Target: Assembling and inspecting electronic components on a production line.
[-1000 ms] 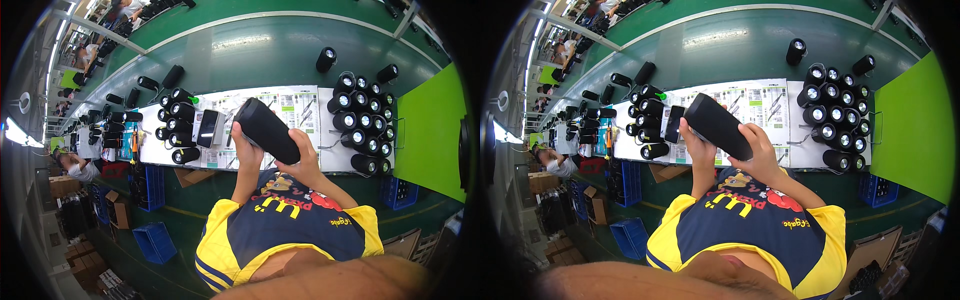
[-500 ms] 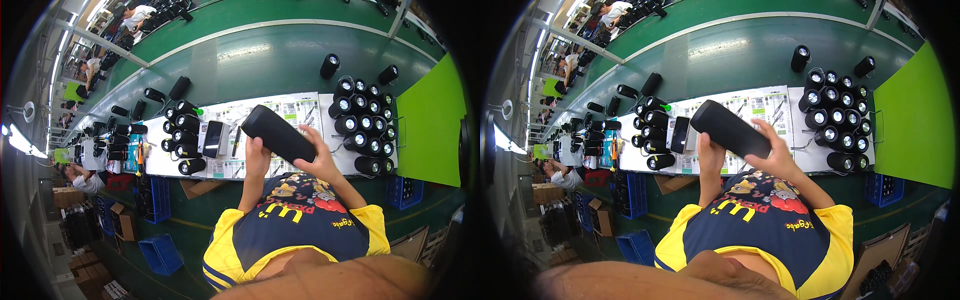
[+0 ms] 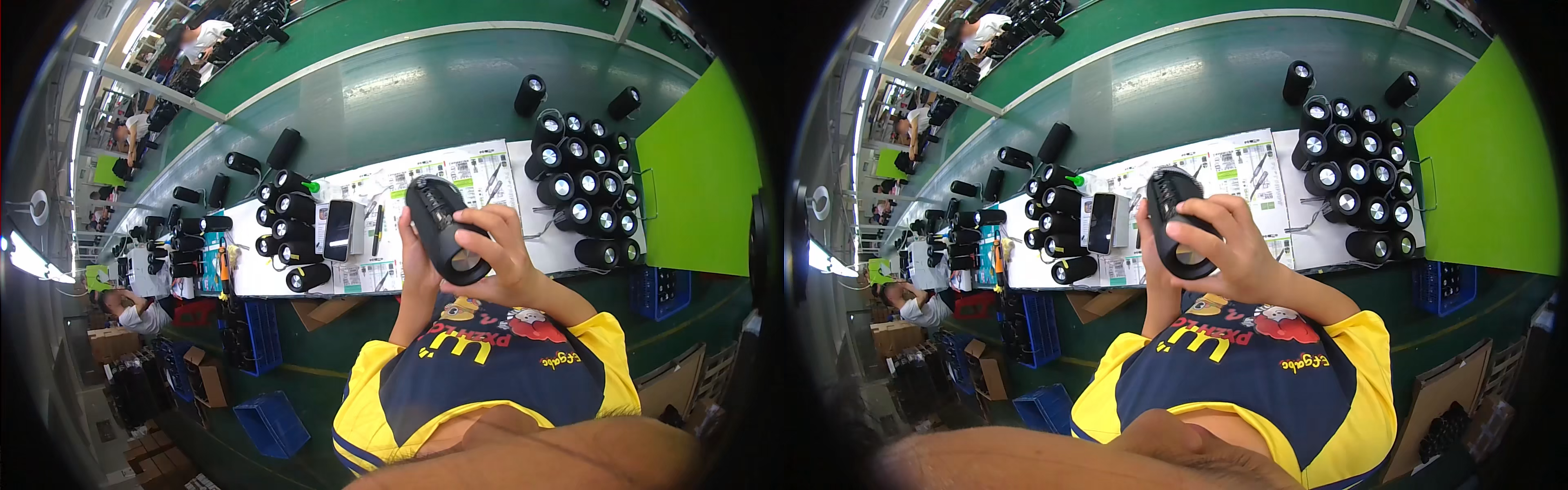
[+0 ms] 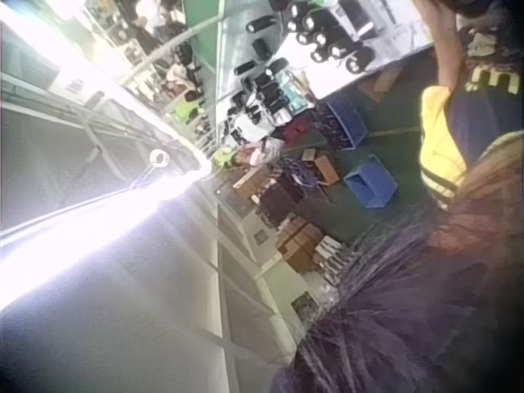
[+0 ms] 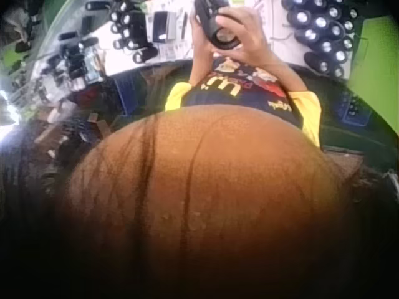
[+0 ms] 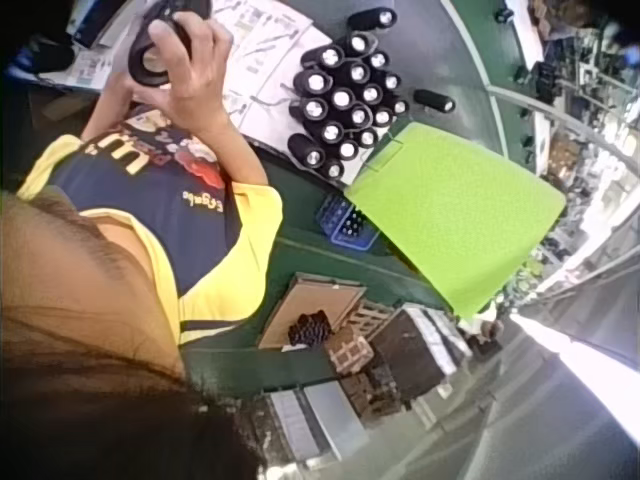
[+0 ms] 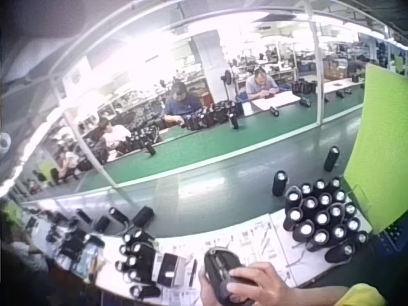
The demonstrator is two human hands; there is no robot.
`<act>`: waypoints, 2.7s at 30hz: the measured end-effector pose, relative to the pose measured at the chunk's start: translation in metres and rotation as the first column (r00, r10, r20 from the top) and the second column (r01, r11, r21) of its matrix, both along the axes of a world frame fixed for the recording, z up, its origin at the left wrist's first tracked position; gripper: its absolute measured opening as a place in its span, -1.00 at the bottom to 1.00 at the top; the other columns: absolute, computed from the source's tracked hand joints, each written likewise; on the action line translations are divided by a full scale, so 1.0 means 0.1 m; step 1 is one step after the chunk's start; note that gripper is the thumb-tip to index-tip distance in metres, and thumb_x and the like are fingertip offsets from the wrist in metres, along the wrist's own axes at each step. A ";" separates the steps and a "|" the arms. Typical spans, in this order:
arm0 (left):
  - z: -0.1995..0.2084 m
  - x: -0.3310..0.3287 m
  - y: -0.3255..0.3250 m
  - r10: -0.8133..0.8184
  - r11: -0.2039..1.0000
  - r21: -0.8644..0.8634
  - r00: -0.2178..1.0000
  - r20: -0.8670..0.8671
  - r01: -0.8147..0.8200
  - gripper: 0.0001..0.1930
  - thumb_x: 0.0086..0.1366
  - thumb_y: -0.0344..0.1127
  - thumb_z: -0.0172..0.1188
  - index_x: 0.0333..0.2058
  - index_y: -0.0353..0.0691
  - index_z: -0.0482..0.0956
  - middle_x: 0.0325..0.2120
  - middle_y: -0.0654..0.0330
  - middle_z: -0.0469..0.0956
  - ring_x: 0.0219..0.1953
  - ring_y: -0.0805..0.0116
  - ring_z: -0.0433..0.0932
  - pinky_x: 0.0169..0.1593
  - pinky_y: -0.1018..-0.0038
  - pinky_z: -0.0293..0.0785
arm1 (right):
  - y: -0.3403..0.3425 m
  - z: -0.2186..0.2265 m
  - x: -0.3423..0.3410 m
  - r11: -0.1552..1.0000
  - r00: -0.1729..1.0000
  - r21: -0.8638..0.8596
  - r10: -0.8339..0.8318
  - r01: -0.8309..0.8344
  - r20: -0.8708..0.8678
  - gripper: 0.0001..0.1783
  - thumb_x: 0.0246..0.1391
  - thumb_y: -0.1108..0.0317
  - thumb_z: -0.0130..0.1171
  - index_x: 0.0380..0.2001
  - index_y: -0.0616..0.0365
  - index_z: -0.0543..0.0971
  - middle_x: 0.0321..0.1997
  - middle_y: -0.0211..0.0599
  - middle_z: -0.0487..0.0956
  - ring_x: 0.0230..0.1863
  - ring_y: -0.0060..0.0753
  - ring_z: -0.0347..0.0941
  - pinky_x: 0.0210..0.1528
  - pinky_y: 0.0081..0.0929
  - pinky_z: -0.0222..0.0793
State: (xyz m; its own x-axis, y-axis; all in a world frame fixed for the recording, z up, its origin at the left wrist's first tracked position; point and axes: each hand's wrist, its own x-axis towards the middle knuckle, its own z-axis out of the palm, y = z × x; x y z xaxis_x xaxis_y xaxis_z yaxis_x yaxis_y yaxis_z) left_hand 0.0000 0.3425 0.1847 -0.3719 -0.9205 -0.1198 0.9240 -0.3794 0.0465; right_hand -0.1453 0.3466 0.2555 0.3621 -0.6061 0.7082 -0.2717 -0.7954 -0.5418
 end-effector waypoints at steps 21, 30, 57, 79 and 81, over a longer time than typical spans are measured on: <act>-0.73 0.51 -0.65 0.229 0.936 -0.254 0.127 0.965 0.245 -0.33 -0.02 -0.34 0.26 0.08 -0.27 0.20 0.00 0.05 0.26 0.09 0.19 0.24 0.14 0.32 0.16 | -0.98 -1.11 0.22 0.657 0.996 0.752 0.088 -0.050 -0.011 -0.08 -0.42 0.25 0.43 0.07 0.13 0.19 -0.12 -0.08 0.48 -0.07 -0.10 0.44 -0.04 -0.37 0.33; -1.34 0.88 -0.98 0.072 0.915 0.009 -0.184 0.980 0.404 -0.51 0.17 -0.22 0.13 0.05 -0.27 0.27 -0.03 0.03 0.37 0.04 0.18 0.33 0.04 0.32 0.26 | -3.10 -2.33 0.19 0.699 0.830 0.492 -0.549 0.518 -0.094 -0.11 -0.40 0.27 0.38 0.08 0.03 0.18 -0.02 -0.09 0.41 -0.01 0.01 0.36 -0.02 -0.28 0.31; -1.21 -0.08 -0.11 -0.140 0.638 -0.063 0.197 0.970 0.767 -0.59 0.27 -0.32 0.00 0.07 -0.27 0.21 -0.05 0.09 0.36 0.00 0.35 0.33 0.03 0.48 0.27 | 0.34 -1.87 -1.72 -0.212 -0.163 0.077 -0.900 0.974 -0.403 -0.24 -0.26 0.31 0.26 0.07 0.08 0.19 0.17 -0.08 0.13 0.20 0.04 0.00 0.17 -0.09 -0.07; -0.99 -0.05 0.03 -0.002 0.687 -0.043 0.061 0.998 0.726 -0.60 0.27 -0.31 0.00 0.06 -0.26 0.23 -0.06 0.15 0.36 -0.07 0.45 0.35 -0.03 0.52 0.30 | -0.12 -2.46 -0.55 0.742 0.786 0.259 -0.582 0.618 -0.206 -0.22 -0.47 0.23 0.42 -0.09 0.14 0.28 -0.15 -0.13 0.28 -0.09 -0.06 0.23 -0.03 -0.26 0.20; -1.00 0.02 0.07 -0.007 0.746 -0.078 0.124 0.992 0.662 -0.62 0.27 -0.33 -0.01 0.05 -0.27 0.24 -0.08 0.15 0.37 -0.05 0.45 0.35 -0.02 0.53 0.29 | -0.21 -2.37 -0.61 0.781 0.828 0.276 -0.534 0.561 -0.170 -0.13 -0.53 0.22 0.45 -0.08 0.17 0.22 -0.16 -0.09 0.29 -0.13 -0.04 0.25 -0.04 -0.26 0.20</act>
State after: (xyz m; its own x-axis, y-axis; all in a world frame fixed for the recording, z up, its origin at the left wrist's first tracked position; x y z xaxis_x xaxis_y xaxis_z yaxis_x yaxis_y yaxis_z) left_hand 0.0016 0.3494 0.0851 -0.5665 -0.7638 -0.3093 -0.1710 -0.2583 0.9508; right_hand -0.2065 0.3258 0.0185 -0.0503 -0.8960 0.4413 -0.6630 -0.3005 -0.6857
